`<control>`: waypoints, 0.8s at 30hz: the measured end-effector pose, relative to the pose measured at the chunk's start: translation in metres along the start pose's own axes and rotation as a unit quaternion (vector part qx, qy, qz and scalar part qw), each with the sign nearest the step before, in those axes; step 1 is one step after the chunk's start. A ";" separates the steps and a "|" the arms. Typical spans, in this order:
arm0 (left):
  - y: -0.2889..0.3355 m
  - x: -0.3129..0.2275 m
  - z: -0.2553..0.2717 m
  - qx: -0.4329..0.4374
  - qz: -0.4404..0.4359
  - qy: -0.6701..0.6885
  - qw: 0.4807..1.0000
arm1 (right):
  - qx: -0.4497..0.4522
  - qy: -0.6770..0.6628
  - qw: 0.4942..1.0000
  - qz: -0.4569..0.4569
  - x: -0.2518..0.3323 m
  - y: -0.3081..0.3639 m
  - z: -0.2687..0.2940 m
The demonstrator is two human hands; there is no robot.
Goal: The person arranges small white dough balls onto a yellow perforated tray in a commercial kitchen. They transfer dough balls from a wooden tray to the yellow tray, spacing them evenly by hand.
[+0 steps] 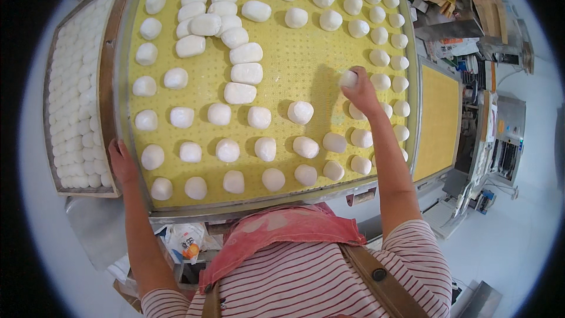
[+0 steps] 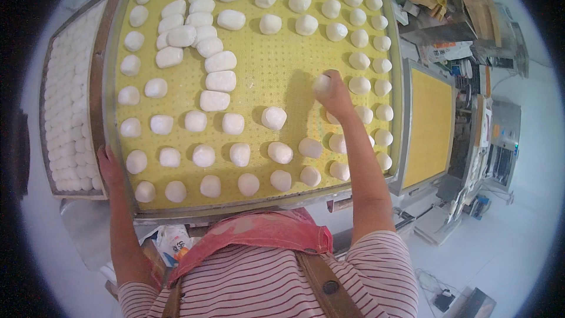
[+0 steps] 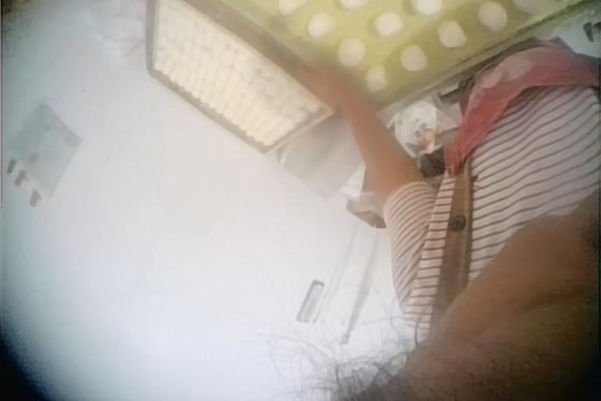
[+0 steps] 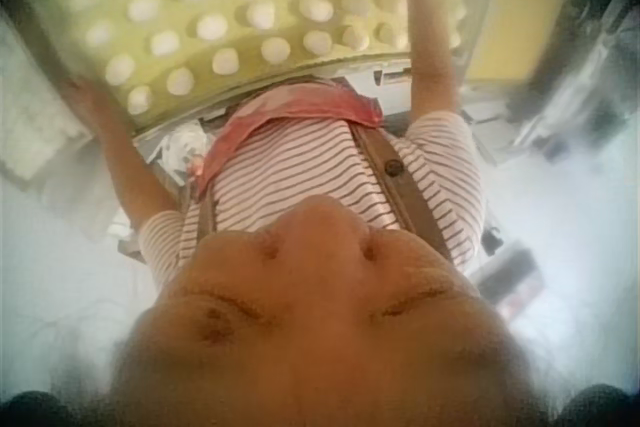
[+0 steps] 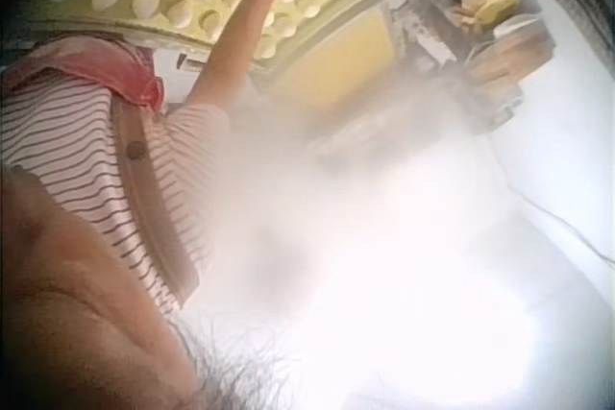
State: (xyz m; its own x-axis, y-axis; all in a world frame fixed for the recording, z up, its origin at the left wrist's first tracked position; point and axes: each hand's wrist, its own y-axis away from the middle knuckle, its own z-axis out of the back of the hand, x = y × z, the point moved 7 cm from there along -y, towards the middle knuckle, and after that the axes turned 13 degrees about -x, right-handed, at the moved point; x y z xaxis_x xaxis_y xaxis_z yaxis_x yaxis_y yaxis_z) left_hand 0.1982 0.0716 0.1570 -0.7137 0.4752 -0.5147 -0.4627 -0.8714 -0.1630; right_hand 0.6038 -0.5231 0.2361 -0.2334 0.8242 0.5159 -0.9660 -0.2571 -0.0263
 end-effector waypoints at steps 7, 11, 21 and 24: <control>-0.001 -0.002 -0.002 0.003 0.007 0.001 1.000 | 0.004 0.213 0.975 0.063 -0.032 0.002 0.009; 0.000 0.004 0.001 0.012 0.013 0.013 1.000 | 0.006 0.254 0.966 0.051 -0.038 -0.006 0.003; 0.004 -0.010 0.006 -0.006 0.029 0.012 0.999 | -0.036 0.195 0.965 0.169 0.076 -0.013 -0.022; 0.002 -0.002 0.005 -0.020 0.014 0.011 1.000 | 0.024 0.009 0.950 0.310 0.189 0.014 -0.059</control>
State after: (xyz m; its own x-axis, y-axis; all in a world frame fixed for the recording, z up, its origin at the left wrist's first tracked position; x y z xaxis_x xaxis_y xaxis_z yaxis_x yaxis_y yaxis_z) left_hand 0.1963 0.0697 0.1626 -0.7136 0.4489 -0.5379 -0.4212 -0.8884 -0.1826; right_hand 0.5395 -0.3413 0.2832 -0.7588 0.5145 0.3994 -0.6357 -0.7185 -0.2822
